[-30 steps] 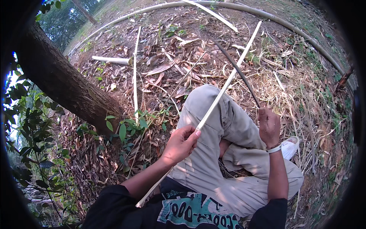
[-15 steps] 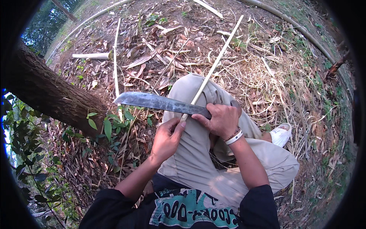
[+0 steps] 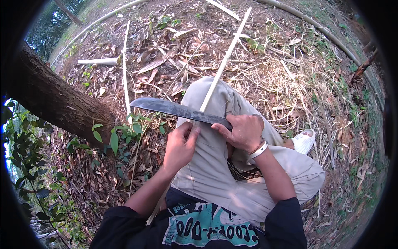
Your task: The person sits cross-legged on the ground in a wooded area and uses a large machete to shave and smooth a long, thin bamboo stick. They hold the stick with one hand and repeatedly scrape the blade along its length to remove the outer layer, occasionally rotating the stick to work on different sides.
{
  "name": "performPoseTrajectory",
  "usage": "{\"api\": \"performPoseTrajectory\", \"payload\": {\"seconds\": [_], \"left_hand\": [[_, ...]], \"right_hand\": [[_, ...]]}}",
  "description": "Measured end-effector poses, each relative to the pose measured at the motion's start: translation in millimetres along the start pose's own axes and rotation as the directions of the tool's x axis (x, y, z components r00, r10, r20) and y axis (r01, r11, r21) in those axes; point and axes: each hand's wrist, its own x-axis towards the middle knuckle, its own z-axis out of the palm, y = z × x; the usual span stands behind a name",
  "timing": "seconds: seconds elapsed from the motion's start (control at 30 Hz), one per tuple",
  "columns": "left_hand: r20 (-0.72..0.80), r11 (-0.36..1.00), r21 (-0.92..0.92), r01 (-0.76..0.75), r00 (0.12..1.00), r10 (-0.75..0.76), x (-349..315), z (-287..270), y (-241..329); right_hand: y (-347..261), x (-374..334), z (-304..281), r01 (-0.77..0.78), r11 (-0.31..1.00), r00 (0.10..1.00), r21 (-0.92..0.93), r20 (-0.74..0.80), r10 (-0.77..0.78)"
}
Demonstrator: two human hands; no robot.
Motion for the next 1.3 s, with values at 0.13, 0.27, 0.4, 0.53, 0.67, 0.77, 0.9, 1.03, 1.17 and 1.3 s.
{"api": "performPoseTrajectory", "payload": {"seconds": [0.13,0.27,0.4,0.53,0.67,0.77,0.9,1.03,1.17,1.3], "left_hand": [[0.028,0.999,0.001,-0.042,0.999,0.042,15,6,-3],[-0.010,0.996,0.067,-0.058,0.998,0.058,-14,-3,-15],[0.028,0.996,0.040,0.083,0.996,-0.084,-86,-24,-33],[0.038,0.992,0.054,0.112,0.993,-0.114,-108,-45,-39],[0.103,0.995,0.077,0.059,0.992,-0.067,-135,-63,-39],[0.123,0.988,0.131,0.080,0.988,-0.097,-140,-73,-27],[0.229,0.972,0.045,0.232,0.944,-0.236,-142,-79,-29],[0.261,0.924,0.071,0.376,0.887,-0.381,-187,-119,-51],[0.240,0.950,0.012,0.312,0.921,-0.306,-150,-98,-20],[0.145,1.000,0.021,0.021,0.989,-0.024,-60,-61,8]], "right_hand": [[12,2,9,-0.035,0.999,0.998,-0.007,-0.058,0.035],[9,0,19,-0.062,0.997,0.989,-0.047,-0.137,0.055],[15,10,8,-0.187,0.982,0.979,-0.014,-0.083,0.186],[3,4,15,-0.073,0.997,0.988,-0.026,-0.138,0.069],[28,-1,4,-0.266,0.962,0.946,0.057,-0.179,0.272],[46,6,-6,-0.204,0.974,0.971,-0.096,-0.144,0.189],[81,-2,-3,-0.208,0.953,0.962,-0.220,-0.221,0.159],[232,-28,-66,-0.752,0.658,0.594,0.039,-0.393,0.702],[293,-80,-106,-0.665,0.419,0.262,0.617,-0.333,0.906],[262,-67,-107,-0.415,0.327,0.320,0.849,-0.200,0.926]]}}
